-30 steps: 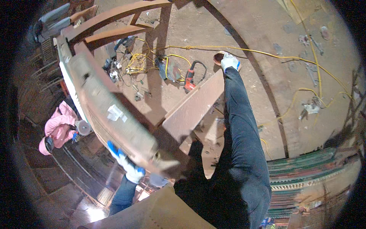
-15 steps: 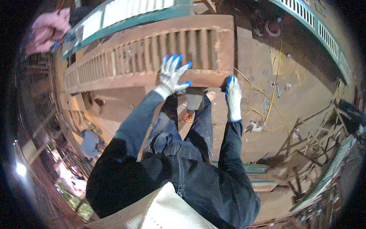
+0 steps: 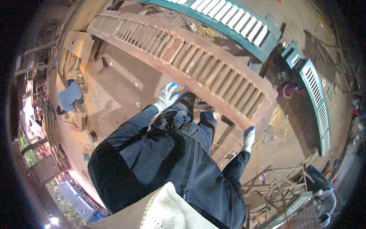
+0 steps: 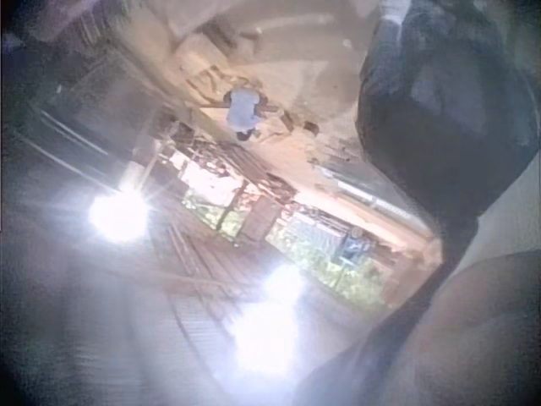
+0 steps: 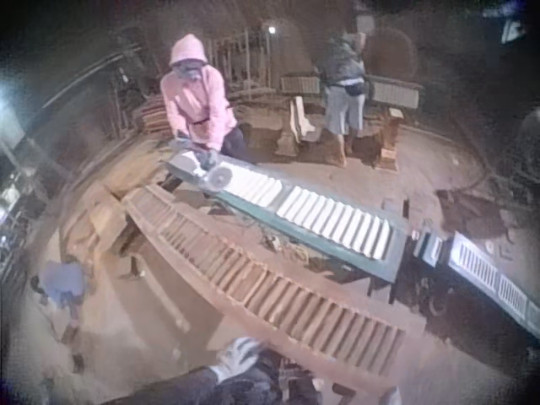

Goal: The person applies a brown finish to a wooden slatted panel using a brush, repeatedly dipping the brush into a small container and painting the surface. The person also uses a sanding block to smooth the wood between coats.

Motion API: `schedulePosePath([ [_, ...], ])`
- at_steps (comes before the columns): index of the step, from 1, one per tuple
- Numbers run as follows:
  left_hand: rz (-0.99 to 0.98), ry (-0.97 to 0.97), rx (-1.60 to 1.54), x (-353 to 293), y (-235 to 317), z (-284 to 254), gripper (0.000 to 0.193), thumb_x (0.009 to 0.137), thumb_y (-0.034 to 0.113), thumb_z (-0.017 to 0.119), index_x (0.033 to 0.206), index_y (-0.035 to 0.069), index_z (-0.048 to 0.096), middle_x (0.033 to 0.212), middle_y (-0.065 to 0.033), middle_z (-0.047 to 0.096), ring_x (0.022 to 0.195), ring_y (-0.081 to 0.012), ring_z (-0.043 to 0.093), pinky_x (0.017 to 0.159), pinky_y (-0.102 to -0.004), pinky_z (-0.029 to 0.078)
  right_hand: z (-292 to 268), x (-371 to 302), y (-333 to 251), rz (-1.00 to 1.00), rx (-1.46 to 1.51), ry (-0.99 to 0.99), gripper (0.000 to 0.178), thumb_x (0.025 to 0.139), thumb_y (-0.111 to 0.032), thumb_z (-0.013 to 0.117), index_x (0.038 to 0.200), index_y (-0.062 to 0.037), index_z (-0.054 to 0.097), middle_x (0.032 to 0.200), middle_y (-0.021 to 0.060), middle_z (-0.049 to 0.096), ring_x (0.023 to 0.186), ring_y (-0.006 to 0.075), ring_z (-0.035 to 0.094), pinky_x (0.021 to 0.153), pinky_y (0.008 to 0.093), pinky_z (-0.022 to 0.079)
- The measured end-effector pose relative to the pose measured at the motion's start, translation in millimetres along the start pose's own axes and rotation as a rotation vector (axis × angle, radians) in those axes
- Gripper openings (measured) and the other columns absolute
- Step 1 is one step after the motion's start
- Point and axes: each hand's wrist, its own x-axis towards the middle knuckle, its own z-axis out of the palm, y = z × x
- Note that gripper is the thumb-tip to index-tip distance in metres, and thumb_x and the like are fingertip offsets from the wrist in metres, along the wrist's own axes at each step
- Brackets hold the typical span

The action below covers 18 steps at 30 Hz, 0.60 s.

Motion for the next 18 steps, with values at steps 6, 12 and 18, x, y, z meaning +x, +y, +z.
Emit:
schedulePosePath([
  [6,-1.215,0.261,-1.332,34.6,-121.8,-27.1,0.081,0.081,0.064,0.057,0.144,0.016,0.035,0.145,-0.0137,0.039,0.13,-0.0363,0.042,0.104,-0.0495,0.038,-7.2,-1.9,-8.4,-0.036,-0.354,0.096,0.056,0.097,-0.053,0.04,0.124,-0.0072,0.058,0.092,0.0106,0.066,0.084,0.0248,0.06,0.075,0.0376,0.047],
  [12,-0.899,0.631,-2.175,119.5,-199.3,-33.0,0.07,0.079,0.07,0.056,0.126,0.019,0.053,0.118,-0.0078,0.059,0.109,-0.0297,0.055,0.095,-0.0474,0.044,97.3,-37.3,-101.9,-0.221,-1.362,0.599,0.069,0.093,-0.051,0.051,0.139,-0.0013,0.041,0.139,0.0238,0.047,0.127,0.0391,0.045,0.105,0.0441,0.036],
  [18,-0.54,0.419,-2.241,155.8,-238.9,-20.7,0.055,0.09,0.066,0.045,0.124,0.023,0.054,0.115,-0.0004,0.058,0.107,-0.027,0.055,0.094,-0.0474,0.045,242.6,-71.2,-89.9,-0.366,-1.257,0.278,0.065,0.086,-0.037,0.065,0.137,-0.0021,0.043,0.137,0.0274,0.043,0.127,0.0421,0.041,0.108,0.0468,0.033],
])
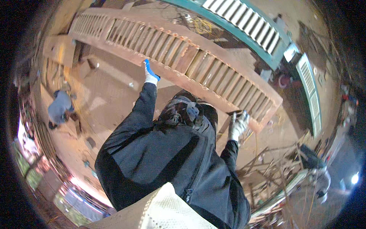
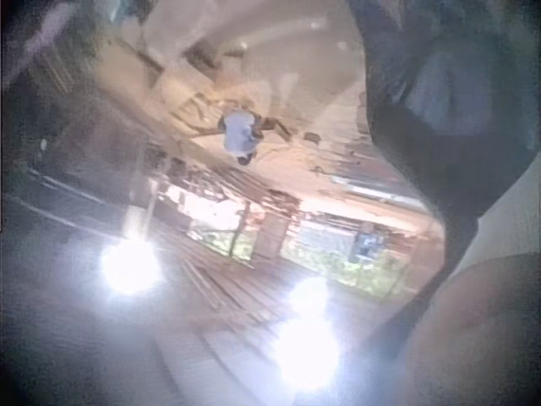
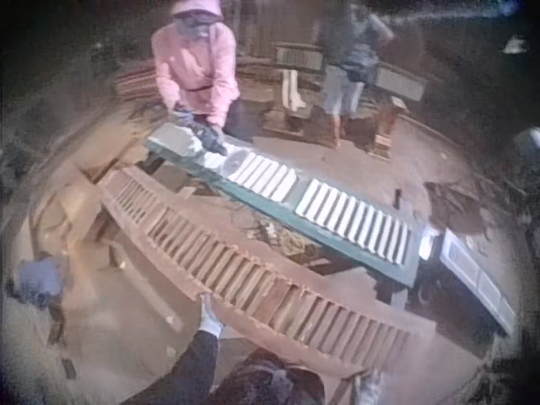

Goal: The person applies a brown finish to a wooden slatted panel using a brush, repeatedly dipping the brush into a small container and painting the surface. The person also uses a sanding block to smooth the wood between coats.

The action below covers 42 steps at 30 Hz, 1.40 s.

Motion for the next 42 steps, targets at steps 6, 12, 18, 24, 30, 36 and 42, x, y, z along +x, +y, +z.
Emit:
schedulePosePath([
  [6,0.031,0.193,0.343,2.7,1.1,-11.3,0.075,0.089,0.068,0.044,0.143,0.016,0.04,0.14,-0.0042,0.046,0.126,-0.0255,0.045,0.108,-0.0432,0.034,28.8,-33.1,-41.7,0.136,-0.216,-0.1,0.083,0.089,-0.053,0.052,0.148,-0.0015,0.026,0.149,0.0316,0.026,0.138,0.0477,0.023,0.115,0.0488,0.019],
  [12,-0.178,0.244,0.409,0.9,18.7,9.2,0.067,0.087,0.067,0.049,0.129,0.015,0.054,0.128,-0.006,0.058,0.116,-0.0273,0.055,0.102,-0.0446,0.042,33.3,-37.4,-39.0,0.113,-0.29,-0.074,0.1,0.078,-0.059,0.063,0.15,-0.0057,0.019,0.151,0.0288,0.024,0.14,0.0466,0.019,0.111,0.0612,0.012],
  [18,-0.225,0.194,0.404,-21.9,34.3,21.8,0.047,0.087,0.052,0.058,0.116,0.014,0.06,0.12,-0.0067,0.063,0.111,-0.0275,0.057,0.103,-0.0425,0.042,48.2,-36.7,-76.6,-0.042,-0.229,0.092,0.09,0.075,-0.045,0.069,0.146,-0.0065,0.03,0.152,0.0247,0.025,0.141,0.0417,0.021,0.111,0.0662,0.008],
  [24,-0.106,0.425,0.099,-33.3,72.4,-10.3,0.081,0.076,0.068,0.06,0.136,0.017,0.042,0.137,-0.0082,0.048,0.119,-0.0314,0.051,0.099,-0.0525,0.041,71.1,-37.9,-199.9,-0.467,-0.023,0.035,0.075,0.079,-0.032,0.064,0.144,-0.0099,0.035,0.148,0.0203,0.034,0.138,0.0398,0.028,0.114,0.058,0.016],
  [30,0.006,0.451,-0.012,-2.7,173.1,-18.5,0.1,0.07,0.075,0.059,0.147,0.021,0.026,0.145,-0.0097,0.037,0.131,-0.0303,0.039,0.105,-0.0531,0.033,86.8,-44.8,-322.0,-0.61,-0.094,-0.118,0.091,0.067,-0.034,0.075,0.144,-0.0099,0.034,0.146,0.023,0.033,0.135,0.0416,0.031,0.112,0.0612,0.018],
  [36,0.089,0.092,0.14,79.5,253.2,-13.9,0.064,0.078,0.062,0.065,0.124,0.02,0.053,0.123,-0.0033,0.057,0.116,-0.0251,0.053,0.1,-0.0461,0.042,137.3,-13.9,-432.0,-0.638,-0.3,-0.143,0.083,0.074,-0.03,0.068,0.147,-0.0144,0.031,0.137,0.021,0.038,0.132,0.0423,0.03,0.111,0.0624,0.017],
  [42,-0.105,0.329,0.175,102.4,273.8,-8.8,0.038,0.085,0.045,0.068,0.114,0.022,0.06,0.11,0.0019,0.063,0.103,-0.0189,0.058,0.092,-0.0434,0.047,152.4,9.9,-460.3,-0.534,-0.508,0.229,0.057,0.086,-0.01,0.053,0.14,-0.0265,0.044,0.097,0.0109,0.051,0.089,0.0291,0.052,0.08,0.0474,0.043],
])
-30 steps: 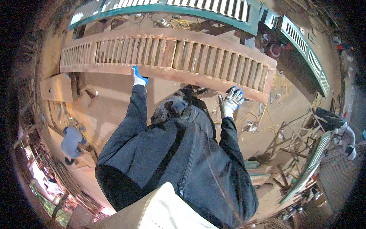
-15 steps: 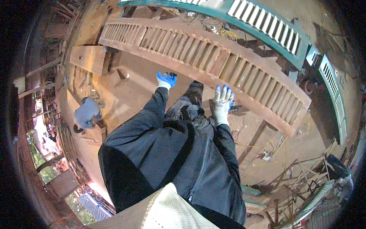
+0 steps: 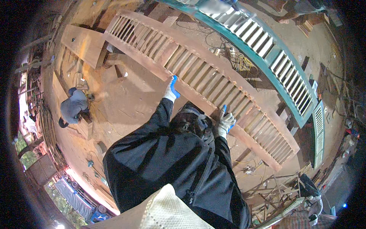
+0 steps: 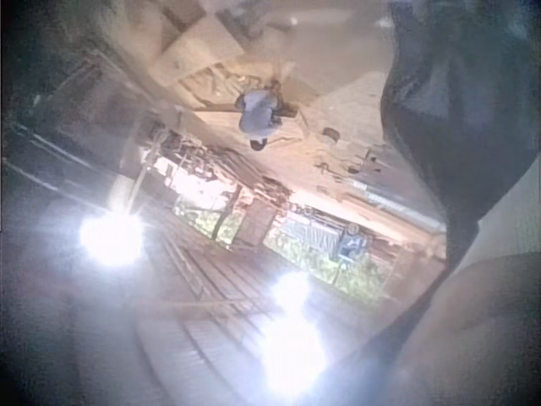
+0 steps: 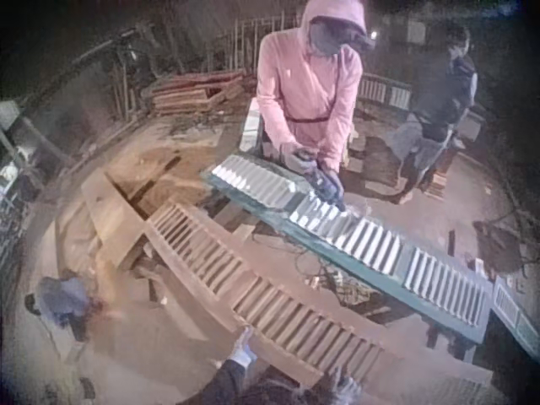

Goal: The person applies a brown finish to a wooden slatted panel using a brush, repeatedly dipping the brush into a small container and painting the surface. The person also uses a sanding block to smooth the wood between coats.

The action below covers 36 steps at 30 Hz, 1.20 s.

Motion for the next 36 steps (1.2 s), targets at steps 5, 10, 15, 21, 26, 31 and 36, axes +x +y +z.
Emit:
schedulePosePath([
  [5,0.067,0.075,0.063,-24.0,1.9,11.8,0.038,0.085,0.039,0.071,0.116,0.021,0.06,0.105,0.0017,0.062,0.097,-0.017,0.059,0.084,-0.0371,0.052,-34.8,-10.8,14.9,-0.054,0.22,-0.372,0.072,0.079,-0.01,0.056,0.146,-0.0202,0.034,0.111,0.0156,0.048,0.099,0.0339,0.051,0.08,0.0481,0.044],
  [10,-0.103,0.015,-0.013,-31.9,5.9,-0.5,0.034,0.085,0.04,0.071,0.111,0.02,0.061,0.103,0.0008,0.062,0.096,-0.0169,0.06,0.081,-0.0371,0.052,-48.2,-1.4,25.6,-0.083,0.2,-0.415,0.072,0.076,-0.006,0.056,0.145,-0.0189,0.037,0.11,0.0146,0.049,0.1,0.034,0.051,0.081,0.0482,0.044],
  [15,-0.207,0.101,0.027,-41.0,7.3,-13.7,0.031,0.086,0.043,0.069,0.105,0.019,0.061,0.103,-0.0026,0.066,0.093,-0.022,0.063,0.081,-0.0417,0.053,-64.1,2.7,30.5,-0.058,0.145,-0.334,0.07,0.078,-0.009,0.058,0.144,-0.0204,0.037,0.108,0.0122,0.052,0.099,0.0324,0.052,0.079,0.0484,0.043],
  [21,-0.204,-0.197,0.015,-73.7,31.5,-4.2,0.03,0.087,0.033,0.069,0.109,0.013,0.062,0.111,-0.0029,0.064,0.096,-0.0208,0.062,0.086,-0.0377,0.051,-109.5,27.9,55.5,-0.1,0.184,-0.633,0.076,0.072,-0.015,0.063,0.144,-0.0206,0.037,0.113,0.014,0.051,0.102,0.0348,0.05,0.082,0.05,0.041],
  [26,0.342,-0.166,1.194,-104.0,62.1,11.2,0.044,0.087,0.011,0.067,0.129,0.006,0.056,0.124,-0.0043,0.058,0.106,-0.0161,0.058,0.092,-0.0344,0.047,-149.9,63.4,84.2,-0.163,0.384,-0.743,0.068,0.064,-0.017,0.069,0.13,-0.017,0.05,0.111,0.0187,0.053,0.104,0.0379,0.051,0.084,0.0492,0.042],
  [31,0.224,-0.04,0.488,-117.0,61.8,55.4,0.058,0.082,0.025,0.073,0.132,0.005,0.05,0.122,-0.0053,0.056,0.102,-0.0154,0.056,0.087,-0.0324,0.046,-161.0,91.2,103.5,-0.192,0.501,-0.869,0.07,0.06,-0.02,0.072,0.128,-0.017,0.052,0.107,0.0223,0.056,0.102,0.0421,0.054,0.082,0.0512,0.046],
  [36,0.336,-0.053,0.424,-114.8,65.7,105.7,0.059,0.093,0.034,0.062,0.135,0.0,0.04,0.122,-0.0089,0.055,0.106,-0.0158,0.054,0.092,-0.0319,0.044,-167.7,148.2,136.0,-0.319,0.626,-0.91,0.086,0.054,-0.031,0.082,0.132,-0.0122,0.052,0.108,0.0206,0.061,0.1,0.0383,0.06,0.085,0.0452,0.049],
])
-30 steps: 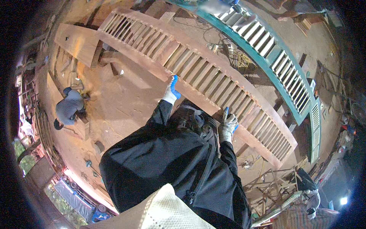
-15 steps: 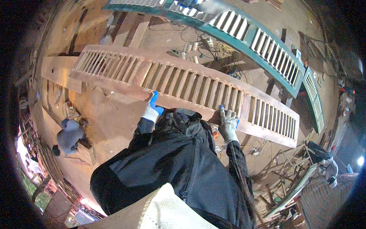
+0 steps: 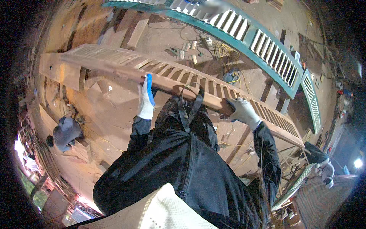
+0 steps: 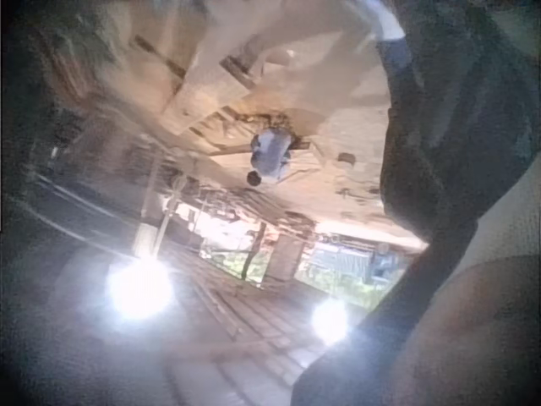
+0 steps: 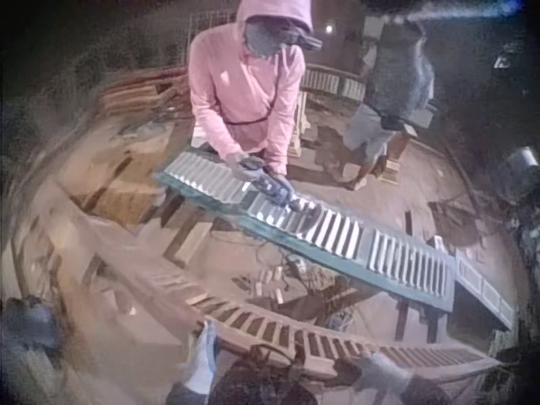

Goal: The person applies a brown finish to a wooden slatted panel using a brush, repeatedly dipping the brush into a small container and painting the surface. The person also uses a sanding block to smooth the wood between coats.

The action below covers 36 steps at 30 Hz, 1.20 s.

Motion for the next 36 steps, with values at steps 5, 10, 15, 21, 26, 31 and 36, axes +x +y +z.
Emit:
schedulePosePath([
  [5,0.21,-0.224,-0.023,54.3,-1.3,34.2,0.05,0.099,0.038,0.051,0.129,-0.001,0.046,0.122,-0.0067,0.055,0.107,-0.0145,0.053,0.096,-0.0283,0.041,-77.2,20.1,12.1,-0.077,0.393,-0.078,0.068,0.065,-0.027,0.082,0.124,-0.0027,0.059,0.111,0.0176,0.066,0.103,0.0259,0.063,0.091,0.0327,0.047],
  [10,0.063,0.106,-0.164,107.0,-38.8,45.0,0.054,0.096,0.042,0.055,0.13,0.001,0.047,0.124,-0.0074,0.054,0.108,-0.0161,0.053,0.095,-0.0302,0.042,-92.2,45.8,19.0,0.114,-0.102,0.179,0.078,0.069,-0.044,0.081,0.127,0.001,0.054,0.111,0.0187,0.065,0.102,0.0303,0.063,0.089,0.037,0.048],
  [15,-0.777,0.154,-0.459,125.3,-123.1,50.8,0.073,0.078,0.08,0.04,0.124,0.025,0.051,0.095,-0.0055,0.053,0.087,-0.0326,0.047,0.077,-0.0572,0.04,-79.9,56.8,24.2,0.209,-0.209,0.516,0.08,0.064,-0.058,0.078,0.121,-0.0033,0.059,0.109,0.0196,0.066,0.104,0.0333,0.063,0.089,0.0411,0.049],
  [21,-0.527,-0.08,-0.825,133.4,-180.2,98.2,0.08,0.077,0.083,0.033,0.124,0.019,0.045,0.121,-0.0083,0.044,0.106,-0.0329,0.043,0.086,-0.0587,0.032,-79.7,67.7,36.4,0.201,-0.297,0.641,0.065,0.067,-0.051,0.078,0.109,-0.0041,0.06,0.101,0.0162,0.067,0.095,0.0345,0.064,0.08,0.042,0.051],
  [26,-0.391,0.115,-0.88,110.4,-168.6,80.8,0.048,0.09,0.067,0.036,0.071,0.026,0.052,0.054,0.0044,0.049,0.045,-0.0164,0.046,0.044,-0.0364,0.037,-86.7,94.7,53.6,0.188,-0.168,0.648,0.058,0.077,-0.049,0.072,0.112,-0.0047,0.062,0.094,0.0184,0.069,0.091,0.0353,0.066,0.079,0.0442,0.05],
  [31,-0.44,0.294,-0.739,78.8,-166.4,47.4,0.076,0.079,0.085,0.033,0.107,0.02,0.06,0.095,-0.0053,0.062,0.081,-0.0266,0.054,0.075,-0.0491,0.044,-60.6,132.3,85.2,0.148,-0.088,0.508,0.059,0.08,-0.053,0.067,0.107,-0.0009,0.062,0.103,0.0221,0.066,0.1,0.0364,0.063,0.087,0.0439,0.047],
  [36,-0.147,0.272,-0.49,51.6,-162.7,21.2,0.076,0.076,0.085,0.04,0.114,0.021,0.058,0.112,-0.0054,0.059,0.098,-0.0291,0.054,0.087,-0.0528,0.043,3.3,189.1,150.5,0.244,0.203,0.234,0.046,0.085,-0.044,0.063,0.111,-0.0058,0.062,0.104,0.0196,0.067,0.099,0.0366,0.064,0.085,0.0426,0.049],
])
